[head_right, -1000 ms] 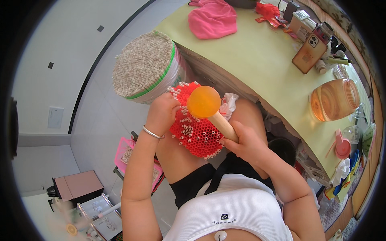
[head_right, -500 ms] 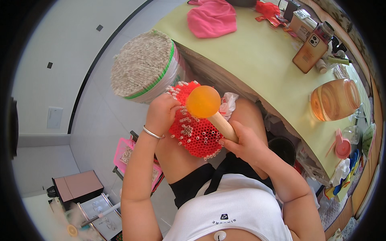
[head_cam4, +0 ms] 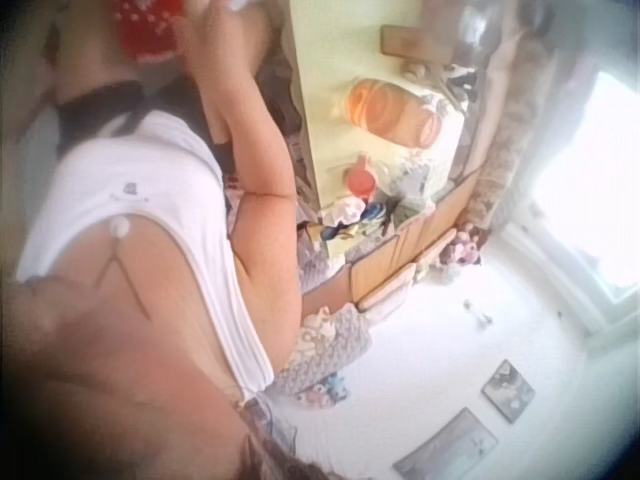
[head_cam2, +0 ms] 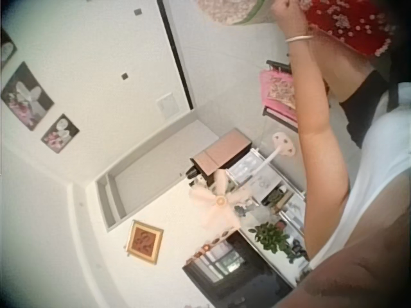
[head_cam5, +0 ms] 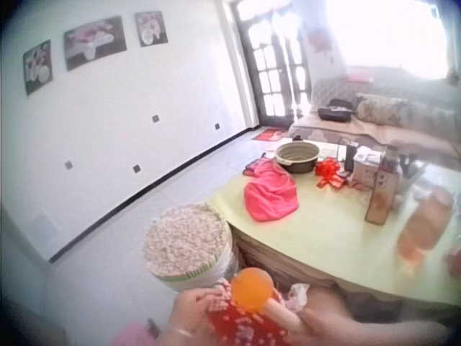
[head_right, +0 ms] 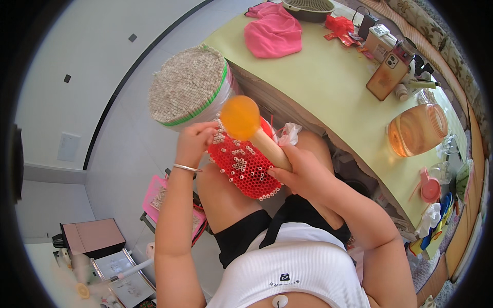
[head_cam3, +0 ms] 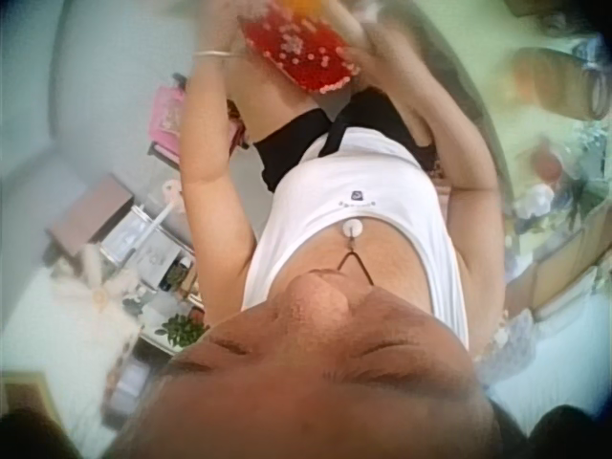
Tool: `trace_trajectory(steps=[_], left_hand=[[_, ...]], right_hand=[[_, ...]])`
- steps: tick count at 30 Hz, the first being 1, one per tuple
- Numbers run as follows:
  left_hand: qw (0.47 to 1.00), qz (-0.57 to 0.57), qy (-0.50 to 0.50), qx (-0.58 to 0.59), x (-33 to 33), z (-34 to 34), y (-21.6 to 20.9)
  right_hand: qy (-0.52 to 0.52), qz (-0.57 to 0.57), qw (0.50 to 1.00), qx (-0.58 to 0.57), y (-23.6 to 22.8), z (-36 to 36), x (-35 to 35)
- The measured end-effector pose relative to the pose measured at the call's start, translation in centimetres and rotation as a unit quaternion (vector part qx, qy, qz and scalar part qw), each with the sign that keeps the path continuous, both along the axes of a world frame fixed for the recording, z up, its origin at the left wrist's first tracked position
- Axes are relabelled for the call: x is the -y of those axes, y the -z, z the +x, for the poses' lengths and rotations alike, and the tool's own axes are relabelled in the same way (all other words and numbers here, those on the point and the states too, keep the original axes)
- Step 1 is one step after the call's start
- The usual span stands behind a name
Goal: The person constructs a beaded decorative object by picking up small white beads and using a mallet to hammer them into a red honeycomb-style form held in their lap.
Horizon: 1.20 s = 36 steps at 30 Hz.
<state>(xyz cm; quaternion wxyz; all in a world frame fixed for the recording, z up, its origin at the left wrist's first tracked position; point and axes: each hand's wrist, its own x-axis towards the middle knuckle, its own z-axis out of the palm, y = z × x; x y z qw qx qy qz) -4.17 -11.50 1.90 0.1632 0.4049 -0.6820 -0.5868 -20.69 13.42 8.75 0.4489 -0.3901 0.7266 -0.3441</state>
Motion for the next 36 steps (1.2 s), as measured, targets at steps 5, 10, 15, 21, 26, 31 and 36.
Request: trace_trajectory(steps=[5,10,15,21,26,31,36], left_hand=[[0.967,0.210,-0.074,-0.126,0.1,3.2,-1.0],[0.987,0.109,-0.086,-0.080,-0.7,4.0,-1.7],[0.999,0.020,-0.033,-0.013,-2.0,3.9,-1.9],[0.952,-0.281,0.109,0.053,-3.8,0.8,-1.3],[0.856,-0.483,0.154,0.102,-3.6,-0.9,0.0],[0.853,-0.484,0.166,0.099,-3.0,-1.4,0.9],[0.830,-0.505,0.185,0.147,-3.3,-1.9,1.2]], right_hand=[[-0.076,-0.179,0.971,-0.141,-1.8,1.3,2.0],[-0.089,0.027,0.969,-0.228,0.5,-0.5,4.7],[0.029,0.006,0.996,-0.081,-1.9,0.5,2.9],[0.051,0.037,0.997,0.040,1.3,0.2,0.2],[0.074,0.034,0.995,0.063,2.5,-0.2,-1.3],[0.086,0.004,0.992,0.097,3.4,-0.7,-1.9],[0.091,-0.001,0.989,0.112,4.0,-0.8,-2.2]])
